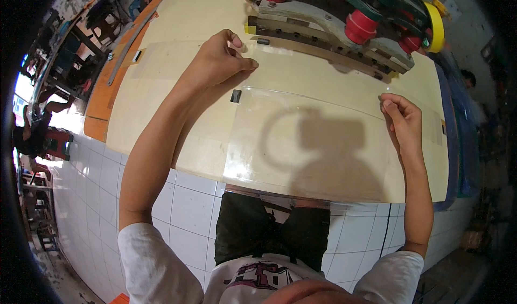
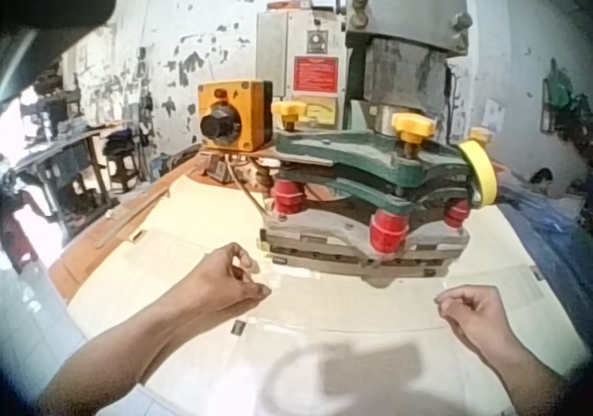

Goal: The person separates and unfolds plastic film sheets by hand, then flattens and aligns the plastic film across the work table.

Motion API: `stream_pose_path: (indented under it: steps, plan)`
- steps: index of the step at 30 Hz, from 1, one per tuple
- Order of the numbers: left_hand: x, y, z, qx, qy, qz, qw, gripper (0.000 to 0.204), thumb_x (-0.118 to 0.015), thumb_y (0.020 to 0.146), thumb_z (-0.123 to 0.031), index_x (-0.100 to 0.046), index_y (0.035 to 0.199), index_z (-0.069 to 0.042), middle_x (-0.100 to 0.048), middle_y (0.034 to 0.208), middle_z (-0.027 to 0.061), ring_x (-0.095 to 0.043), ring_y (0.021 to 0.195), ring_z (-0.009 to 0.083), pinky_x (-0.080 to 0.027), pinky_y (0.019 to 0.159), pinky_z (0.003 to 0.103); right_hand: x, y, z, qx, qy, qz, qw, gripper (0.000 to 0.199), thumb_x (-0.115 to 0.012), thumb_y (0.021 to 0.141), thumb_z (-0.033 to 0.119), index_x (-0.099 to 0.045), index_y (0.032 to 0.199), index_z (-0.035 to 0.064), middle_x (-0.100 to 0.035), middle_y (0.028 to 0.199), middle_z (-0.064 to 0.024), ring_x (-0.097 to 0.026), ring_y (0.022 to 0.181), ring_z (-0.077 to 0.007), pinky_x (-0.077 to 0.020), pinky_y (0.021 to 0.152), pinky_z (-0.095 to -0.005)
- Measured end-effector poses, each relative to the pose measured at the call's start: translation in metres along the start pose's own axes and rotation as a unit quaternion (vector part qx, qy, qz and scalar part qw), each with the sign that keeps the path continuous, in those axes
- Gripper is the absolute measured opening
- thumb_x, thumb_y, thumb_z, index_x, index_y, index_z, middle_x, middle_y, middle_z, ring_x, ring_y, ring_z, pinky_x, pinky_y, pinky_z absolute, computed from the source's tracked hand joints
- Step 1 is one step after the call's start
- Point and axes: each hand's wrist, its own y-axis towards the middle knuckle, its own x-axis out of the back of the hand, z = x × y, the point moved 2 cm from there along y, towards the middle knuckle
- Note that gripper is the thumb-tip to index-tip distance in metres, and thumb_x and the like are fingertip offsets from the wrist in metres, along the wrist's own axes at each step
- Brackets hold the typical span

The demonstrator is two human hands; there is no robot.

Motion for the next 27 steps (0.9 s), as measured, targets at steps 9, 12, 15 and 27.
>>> stream_pose_path:
  steps: [9, 12, 15, 27]
  plan:
    - [-0.003, 0.0, 0.0, 0.029, -0.034, -0.001, 0.999, 0.038, -0.073, 0.081, 0.003, -0.042, 0.102, 0.002, -0.053, 0.085, 0.0104, -0.064, 0.082, 0.0161, -0.055, 0.066, 0.023, 0.0, 0.003, -0.005, 0.016, 0.023, -0.004, 1.0, 0.018, -0.064, 0.093, 0.006, -0.068, 0.107, -0.0054, -0.064, 0.086, -0.0025, -0.057, 0.075, -0.0064, -0.0455, 0.065, -0.0182]
    - [-0.013, -0.01, -0.013, 0.066, -0.107, -0.028, 0.992, 0.035, -0.073, 0.082, 0.001, -0.045, 0.103, -0.004, -0.05, 0.085, 0.0049, -0.055, 0.074, 0.0093, -0.048, 0.06, 0.02, 0.003, 0.003, -0.008, 0.025, 0.02, -0.008, 0.999, 0.018, -0.064, 0.093, 0.005, -0.068, 0.106, -0.0062, -0.065, 0.087, -0.0034, -0.057, 0.077, -0.0078, -0.0476, 0.069, -0.0197]
    - [-0.012, -0.013, -0.013, 0.046, -0.114, -0.017, 0.992, 0.033, -0.072, 0.083, 0.0, -0.046, 0.103, -0.004, -0.051, 0.086, 0.0055, -0.054, 0.074, 0.0094, -0.048, 0.062, 0.02, -0.001, 0.0, -0.003, 0.024, 0.023, -0.015, 0.999, 0.016, -0.064, 0.093, 0.004, -0.068, 0.104, -0.0059, -0.064, 0.086, -0.0027, -0.056, 0.075, -0.0066, -0.0456, 0.066, -0.0192]
    - [-0.019, -0.01, -0.013, 0.038, -0.141, 0.006, 0.989, 0.029, -0.067, 0.087, 0.002, -0.042, 0.099, -0.006, -0.05, 0.084, 0.0051, -0.057, 0.08, 0.0107, -0.05, 0.069, 0.02, 0.003, 0.003, -0.003, 0.038, -0.077, -0.037, 0.996, 0.017, -0.067, 0.089, 0.008, -0.071, 0.1, -0.0042, -0.062, 0.078, 0.0016, -0.052, 0.068, -0.0048, -0.0417, 0.061, -0.0205]
